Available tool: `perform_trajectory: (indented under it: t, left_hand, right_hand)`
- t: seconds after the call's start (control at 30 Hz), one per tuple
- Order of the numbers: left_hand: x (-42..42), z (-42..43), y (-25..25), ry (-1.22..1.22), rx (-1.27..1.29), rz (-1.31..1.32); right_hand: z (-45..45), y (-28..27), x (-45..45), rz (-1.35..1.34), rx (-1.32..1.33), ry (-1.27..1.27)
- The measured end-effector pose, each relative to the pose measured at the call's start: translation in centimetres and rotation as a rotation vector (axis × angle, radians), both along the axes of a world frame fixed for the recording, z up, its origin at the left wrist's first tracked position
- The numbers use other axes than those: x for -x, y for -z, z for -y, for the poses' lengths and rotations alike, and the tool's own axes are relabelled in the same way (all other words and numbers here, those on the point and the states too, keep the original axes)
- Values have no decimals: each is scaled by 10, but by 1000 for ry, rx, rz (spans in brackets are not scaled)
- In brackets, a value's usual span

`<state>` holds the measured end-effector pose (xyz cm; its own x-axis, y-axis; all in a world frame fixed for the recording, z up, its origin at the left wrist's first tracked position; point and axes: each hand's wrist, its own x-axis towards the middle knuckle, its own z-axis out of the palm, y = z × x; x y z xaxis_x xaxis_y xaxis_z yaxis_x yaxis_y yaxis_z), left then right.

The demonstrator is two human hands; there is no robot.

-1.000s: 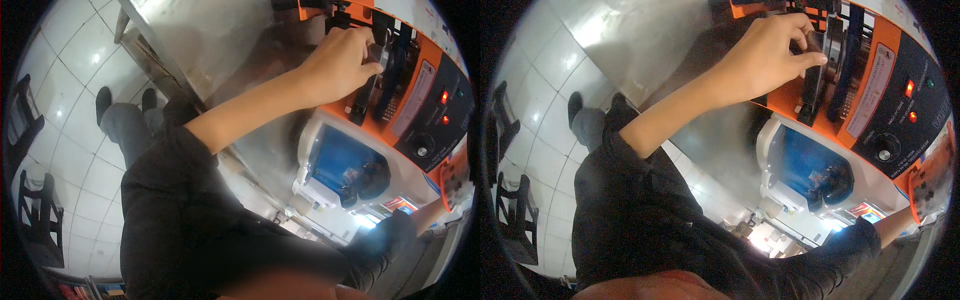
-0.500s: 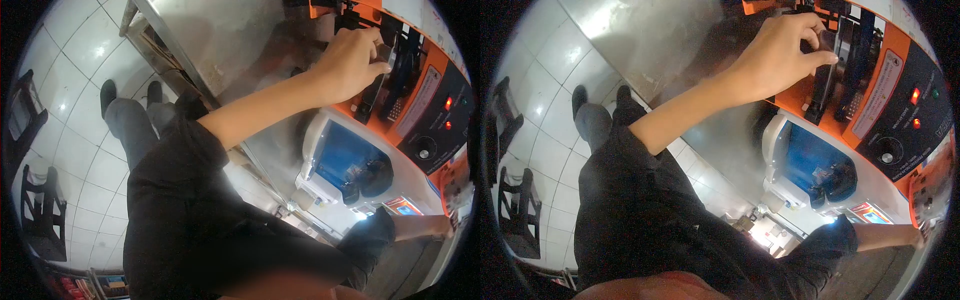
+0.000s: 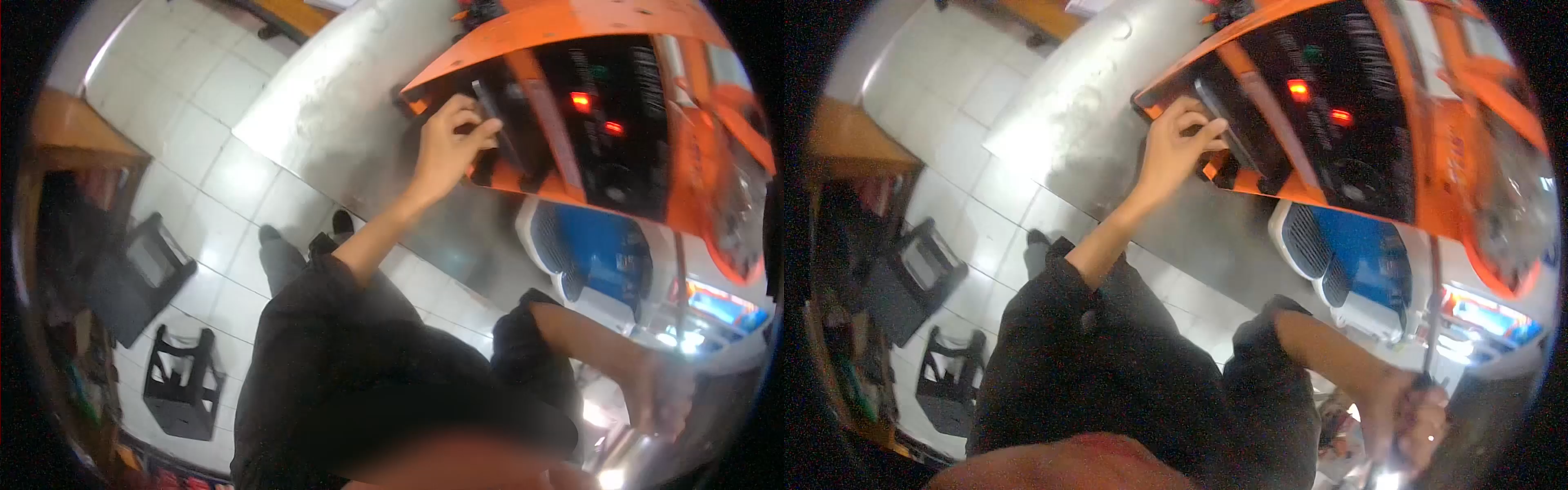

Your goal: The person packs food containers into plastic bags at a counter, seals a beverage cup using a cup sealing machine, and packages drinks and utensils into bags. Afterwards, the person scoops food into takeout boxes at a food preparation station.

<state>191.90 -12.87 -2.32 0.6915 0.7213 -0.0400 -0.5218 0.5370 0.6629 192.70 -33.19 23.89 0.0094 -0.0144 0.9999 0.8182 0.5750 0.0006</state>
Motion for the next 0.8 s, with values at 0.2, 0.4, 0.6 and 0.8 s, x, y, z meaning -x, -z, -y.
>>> perform_trajectory:
  t: [0.2,0.4,0.6,0.8]
  left_hand:
    - [13,-10,-19,120,-7,-106]
    - [4,-7,-14,151,11,-137]
    - [7,-10,-23,235,24,-194]
    - [11,-9,-35,254,-50,-288]
  right_hand:
    - [-14,2,23,-55,-11,80]
    - [-18,7,23,-69,-122,124]
    - [-33,10,20,-7,-402,396]
    - [-27,16,18,27,-374,253]
